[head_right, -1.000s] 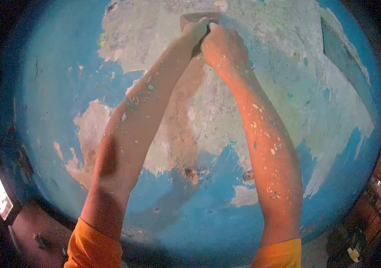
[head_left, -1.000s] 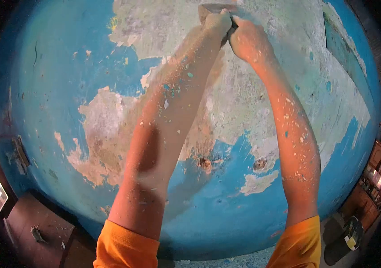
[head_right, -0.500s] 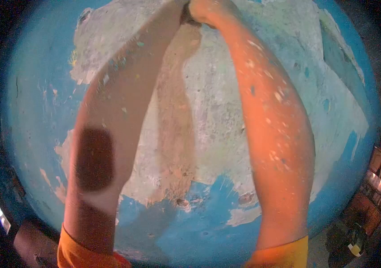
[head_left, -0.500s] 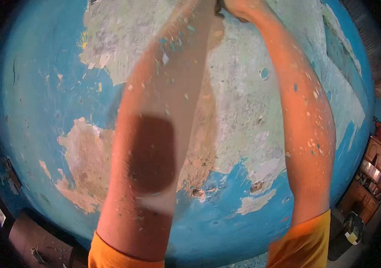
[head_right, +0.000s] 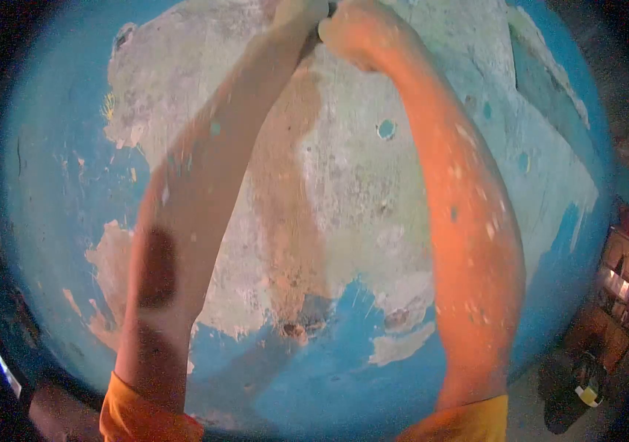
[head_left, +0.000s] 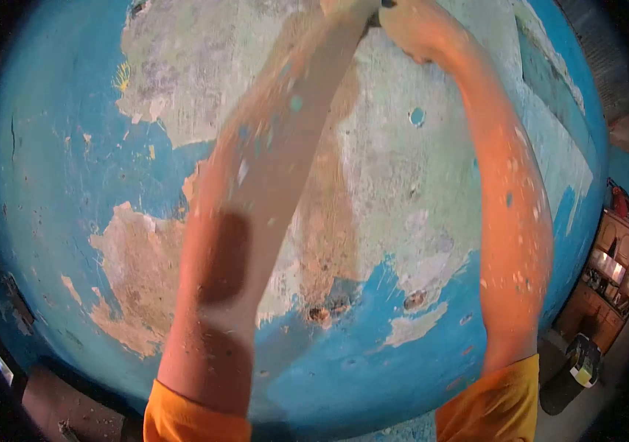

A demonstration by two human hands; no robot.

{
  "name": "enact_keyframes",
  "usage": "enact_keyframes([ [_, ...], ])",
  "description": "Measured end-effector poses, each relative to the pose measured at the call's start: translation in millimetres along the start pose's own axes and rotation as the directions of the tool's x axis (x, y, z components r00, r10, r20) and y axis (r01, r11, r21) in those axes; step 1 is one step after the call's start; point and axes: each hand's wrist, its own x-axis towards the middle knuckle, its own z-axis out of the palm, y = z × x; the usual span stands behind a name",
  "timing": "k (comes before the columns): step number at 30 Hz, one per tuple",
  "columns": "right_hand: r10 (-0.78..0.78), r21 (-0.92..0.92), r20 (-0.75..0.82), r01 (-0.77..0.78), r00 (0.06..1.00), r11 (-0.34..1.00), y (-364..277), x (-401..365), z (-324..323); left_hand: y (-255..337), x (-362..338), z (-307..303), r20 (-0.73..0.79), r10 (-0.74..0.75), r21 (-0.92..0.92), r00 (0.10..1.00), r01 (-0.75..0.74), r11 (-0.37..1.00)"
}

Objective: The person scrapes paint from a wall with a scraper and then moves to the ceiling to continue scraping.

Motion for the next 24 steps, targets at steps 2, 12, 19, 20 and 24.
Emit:
enact_keyframes([
  [2,-0.235,-0.141,-0.201,0.21,0.951,0.968,18.9,-10.2,30.6,-7.6,-15.5,-3.0,-0.006,-0.01,0.019,1.0,0.01,1.0],
  [12,-0.417,-0.561,0.068,0.38,0.907,0.736,58.5,28.7,23.3,24.6,31.6,39.7,0.048,0.352,0.377,0.935,-0.344,0.86],
  [19,-0.163,-0.157,-0.052,0.153,0.985,0.976,33.5,30.8,4.5,86.6,88.5,84.3,0.172,0.407,0.446,0.897,-0.44,0.78],
  [20,-0.137,-0.157,-0.041,0.129,0.99,0.979,37.8,15.1,-0.7,85.2,79.9,84.3,0.182,0.385,0.419,0.905,-0.426,0.802],
  [24,0.204,0.125,0.058,-0.21,0.977,0.97,26.2,-22.9,-14.4,85.7,74.4,86.0,0.198,0.341,0.355,0.919,-0.392,0.849],
])
